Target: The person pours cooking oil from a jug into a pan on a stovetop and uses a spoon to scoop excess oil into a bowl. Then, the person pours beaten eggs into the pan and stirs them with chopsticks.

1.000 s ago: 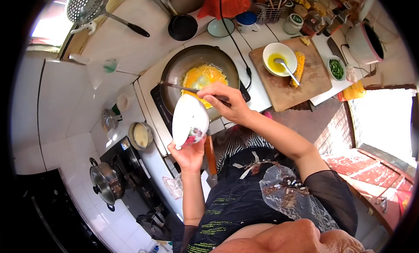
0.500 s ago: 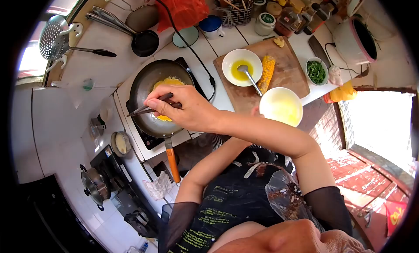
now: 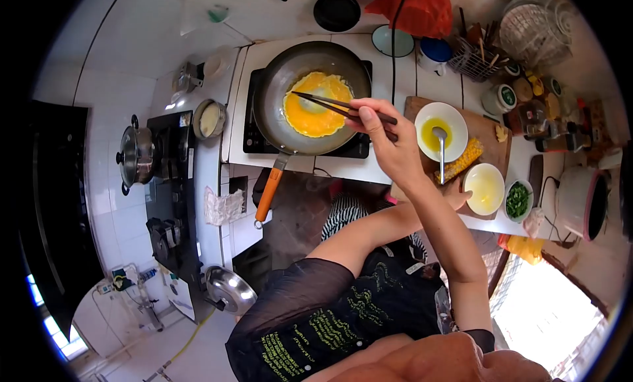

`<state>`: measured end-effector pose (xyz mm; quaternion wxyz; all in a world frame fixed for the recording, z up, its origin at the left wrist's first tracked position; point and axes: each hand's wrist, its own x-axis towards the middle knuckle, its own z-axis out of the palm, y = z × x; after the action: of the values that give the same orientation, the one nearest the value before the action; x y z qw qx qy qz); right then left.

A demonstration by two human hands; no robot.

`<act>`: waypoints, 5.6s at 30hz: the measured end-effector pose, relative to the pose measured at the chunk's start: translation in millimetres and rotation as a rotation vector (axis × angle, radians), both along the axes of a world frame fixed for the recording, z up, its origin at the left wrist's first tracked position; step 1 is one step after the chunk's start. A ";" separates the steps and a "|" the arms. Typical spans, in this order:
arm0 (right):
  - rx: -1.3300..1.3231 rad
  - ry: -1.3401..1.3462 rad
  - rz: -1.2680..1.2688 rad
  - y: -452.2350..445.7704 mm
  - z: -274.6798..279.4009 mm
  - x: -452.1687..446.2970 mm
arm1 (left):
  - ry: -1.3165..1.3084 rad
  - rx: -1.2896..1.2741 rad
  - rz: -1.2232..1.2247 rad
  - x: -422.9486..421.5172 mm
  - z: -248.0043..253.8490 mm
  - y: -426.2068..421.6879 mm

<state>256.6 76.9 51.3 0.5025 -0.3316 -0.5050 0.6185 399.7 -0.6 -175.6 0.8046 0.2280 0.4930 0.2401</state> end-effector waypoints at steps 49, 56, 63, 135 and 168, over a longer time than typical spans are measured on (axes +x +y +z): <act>0.060 -0.489 -0.278 66.4 -86.7 -69.2 | 1.233 0.448 -0.150 -450.2 102.9 -109.3; -0.056 -0.458 -0.106 67.2 -114.8 -86.9 | 1.201 0.398 -0.146 -448.7 106.0 -109.1; -0.069 -0.522 -0.379 51.3 -73.2 -47.8 | 1.198 0.404 -0.136 -449.0 106.7 -107.9; 0.109 -0.602 -0.071 55.0 -126.3 -115.2 | 1.216 0.414 -0.137 -453.6 99.8 -93.1; 0.211 -0.690 -0.158 -7.7 -80.0 -76.4 | 1.212 0.424 -0.142 -451.5 103.1 -88.1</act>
<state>180.3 69.2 -28.8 0.3801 -0.5053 -0.6785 0.3739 -51.9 -88.7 -72.5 0.3351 0.5091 0.7855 0.1071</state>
